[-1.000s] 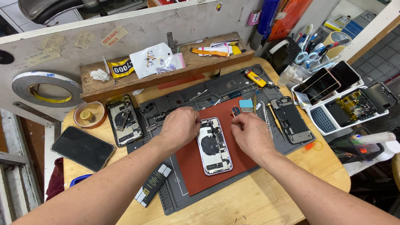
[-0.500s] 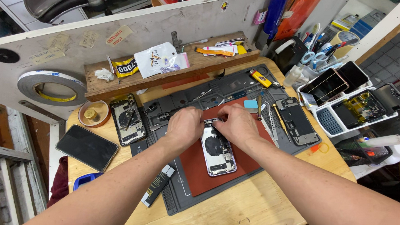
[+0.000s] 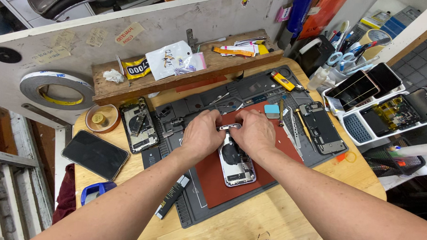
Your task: The person removes the battery from a disassembled smartphone by hand, peels off a protective film from the battery, and places the battery aside. The person then reconnects a small internal component to the phone's motherboard.
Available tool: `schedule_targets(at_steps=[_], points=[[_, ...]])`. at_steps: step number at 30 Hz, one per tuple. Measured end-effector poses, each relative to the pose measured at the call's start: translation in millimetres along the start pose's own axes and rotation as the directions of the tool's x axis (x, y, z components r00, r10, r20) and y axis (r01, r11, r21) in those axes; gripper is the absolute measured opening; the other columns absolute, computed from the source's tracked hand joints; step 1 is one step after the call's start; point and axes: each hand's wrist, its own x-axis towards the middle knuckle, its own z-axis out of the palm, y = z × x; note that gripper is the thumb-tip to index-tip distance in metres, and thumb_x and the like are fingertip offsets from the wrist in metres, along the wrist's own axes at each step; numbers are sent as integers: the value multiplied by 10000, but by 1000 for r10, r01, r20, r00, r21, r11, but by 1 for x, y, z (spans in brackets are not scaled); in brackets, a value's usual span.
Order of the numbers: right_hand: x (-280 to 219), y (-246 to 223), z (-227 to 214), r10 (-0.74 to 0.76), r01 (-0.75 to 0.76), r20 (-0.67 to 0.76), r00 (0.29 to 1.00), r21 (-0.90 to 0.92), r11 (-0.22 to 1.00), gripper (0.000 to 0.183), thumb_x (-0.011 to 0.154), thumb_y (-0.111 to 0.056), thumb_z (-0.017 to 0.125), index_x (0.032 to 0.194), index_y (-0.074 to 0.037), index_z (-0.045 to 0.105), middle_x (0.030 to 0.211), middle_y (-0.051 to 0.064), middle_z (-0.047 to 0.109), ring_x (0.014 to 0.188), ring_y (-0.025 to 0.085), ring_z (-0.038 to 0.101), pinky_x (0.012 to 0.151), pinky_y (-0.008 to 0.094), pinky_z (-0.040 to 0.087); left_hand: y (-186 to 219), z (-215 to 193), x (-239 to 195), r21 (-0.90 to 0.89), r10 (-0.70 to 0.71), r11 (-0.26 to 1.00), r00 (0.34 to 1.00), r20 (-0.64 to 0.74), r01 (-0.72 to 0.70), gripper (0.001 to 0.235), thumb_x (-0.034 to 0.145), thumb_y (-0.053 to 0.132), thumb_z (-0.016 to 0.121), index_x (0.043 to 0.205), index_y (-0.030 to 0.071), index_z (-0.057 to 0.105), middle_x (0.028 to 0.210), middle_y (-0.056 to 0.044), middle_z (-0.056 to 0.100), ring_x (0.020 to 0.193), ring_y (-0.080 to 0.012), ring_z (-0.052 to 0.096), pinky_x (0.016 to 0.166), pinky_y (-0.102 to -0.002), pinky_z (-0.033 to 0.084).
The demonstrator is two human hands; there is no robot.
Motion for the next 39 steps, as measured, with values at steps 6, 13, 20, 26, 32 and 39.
schedule_targets(at_steps=[6,13,20,26,32,39], points=[[1,3,2,7,-6,-5,1000,67,998,339,760,-267,812,1043,-94,740,1103,109,713,1107,297,655,929,443,527,4,10,1,-30,64,997,997,-46,-65,242,781,142,746,1017,87,750,1092,-112,679,1019,-348,681,879,-468,547],[-2,17,-2,60,-38,-67,996,282,959,227,834,-167,720,1040,-74,730,1067,107,730,975,286,718,878,412,554,5,15,6,-22,-1,1000,999,-48,-1,160,793,153,741,940,93,764,1089,-97,690,1033,-333,677,889,-467,541],[-39,32,-16,-38,84,-157,987,299,950,124,854,-139,702,953,-92,762,969,83,711,911,268,697,824,387,555,5,16,7,-21,-25,999,998,-63,24,112,803,147,725,894,101,771,1067,-83,696,1019,-323,684,882,-456,547],[-67,27,-13,-322,360,-246,914,127,924,216,844,-157,722,1052,-127,775,1018,55,670,994,269,643,817,412,536,4,18,7,-16,-15,1000,997,-74,14,103,811,151,729,893,104,770,1069,-86,700,1014,-326,688,878,-452,550],[-74,14,-8,-316,309,-85,945,-93,947,336,846,-275,738,1169,-187,756,974,53,618,978,265,592,837,441,487,5,19,8,-14,-12,1000,997,-78,11,110,811,154,730,900,101,765,1070,-93,700,1017,-333,689,875,-457,551],[-76,15,-8,-318,311,-52,947,-105,945,383,847,-280,726,1212,-163,736,989,72,607,992,274,575,848,443,465,7,15,6,-10,-30,1000,999,-42,30,174,779,161,745,937,88,755,1090,-104,685,1022,-341,680,879,-473,545]])
